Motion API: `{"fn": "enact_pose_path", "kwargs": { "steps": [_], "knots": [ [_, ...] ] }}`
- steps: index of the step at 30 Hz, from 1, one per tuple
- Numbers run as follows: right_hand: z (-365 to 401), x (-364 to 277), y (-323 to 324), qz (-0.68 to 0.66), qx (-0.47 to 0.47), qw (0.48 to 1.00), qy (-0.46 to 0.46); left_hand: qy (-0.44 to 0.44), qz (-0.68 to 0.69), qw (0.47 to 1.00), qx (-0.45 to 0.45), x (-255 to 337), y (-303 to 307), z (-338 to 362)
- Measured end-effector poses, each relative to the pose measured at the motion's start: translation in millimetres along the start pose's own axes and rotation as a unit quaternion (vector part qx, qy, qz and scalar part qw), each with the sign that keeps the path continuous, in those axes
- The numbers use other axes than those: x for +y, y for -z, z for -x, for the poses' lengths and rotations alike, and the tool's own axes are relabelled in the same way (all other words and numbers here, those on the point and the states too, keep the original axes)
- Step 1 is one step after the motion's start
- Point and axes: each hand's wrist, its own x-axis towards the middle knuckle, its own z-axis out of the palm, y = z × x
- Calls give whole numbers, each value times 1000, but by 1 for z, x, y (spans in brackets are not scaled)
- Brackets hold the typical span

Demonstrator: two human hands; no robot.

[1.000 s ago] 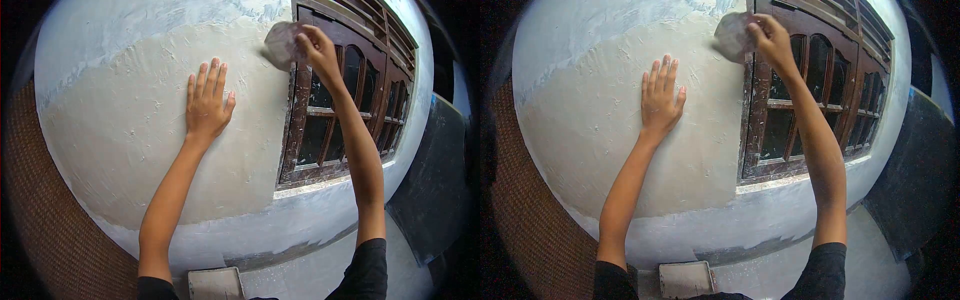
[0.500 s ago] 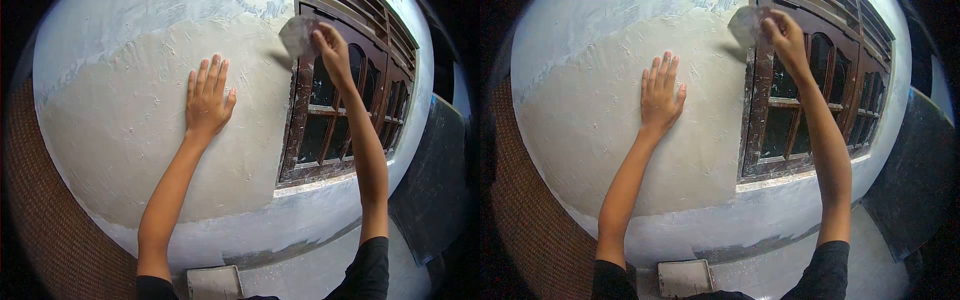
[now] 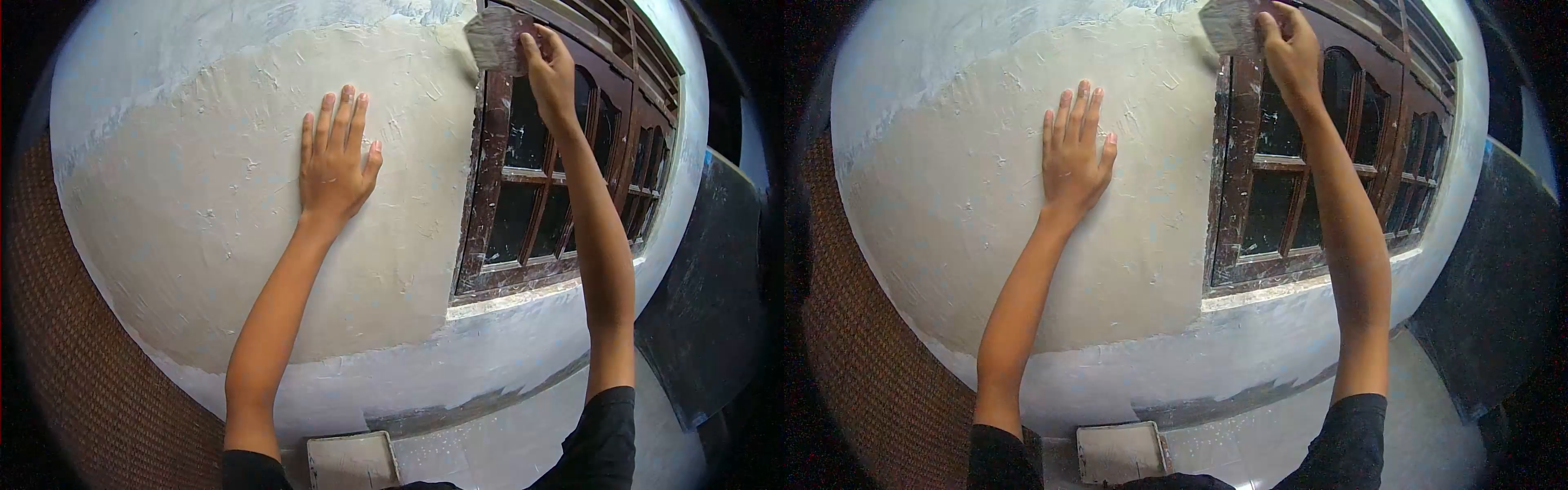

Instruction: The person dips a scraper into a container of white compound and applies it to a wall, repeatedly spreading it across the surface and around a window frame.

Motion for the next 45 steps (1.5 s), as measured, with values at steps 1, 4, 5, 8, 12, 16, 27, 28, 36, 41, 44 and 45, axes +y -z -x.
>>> {"fn": "enact_pose_path", "kwargs": {
  "steps": [1, 4, 5, 8, 12, 16, 27, 28, 36, 41, 44, 45],
  "knots": [
    [10, -8, -9, -44, -28, 999, 15, 2, 1, 1000, 3, 0, 0, 0],
    [34, -23, -32, -68, -97, 993, 11, 4, 9, 1000, 6, 1, 0, 0],
    [38, -22, -39, -60, -110, 992, 32, 4, 9, 1000, 6, 1, 1, 0],
    [38, -9, -47, 19, -94, 993, 70, 2, -1, 1000, 1, -1, 2, -1],
    [15, -12, -29, 70, 39, 996, -28, -4, 0, 1000, 1, -2, 2, 0],
    [19, -22, -31, -106, -53, 993, 28, -3, 1, 1000, 2, 0, 2, 0],
    [-7, -12, -25, -48, -10, 998, 49, 2, 10, 1000, 0, 1, 1, 0],
    [-2, -10, -29, -120, -71, 988, 73, 6, 14, 1000, -4, 1, 2, 0],
    [8, -6, -20, 57, 16, 997, 52, 3, -1, 1000, -1, 1, 1, 2],
    [55, -27, -24, -68, -131, 988, 50, 8, -4, 1000, -5, 4, 1, 1],
    [70, -20, -28, 36, -168, 983, 60, 12, -5, 1000, -7, 6, 2, 2],
    [65, -17, -25, 10, -91, 996, 4, 12, -4, 1000, -11, 6, 2, 2]
  ]
}}
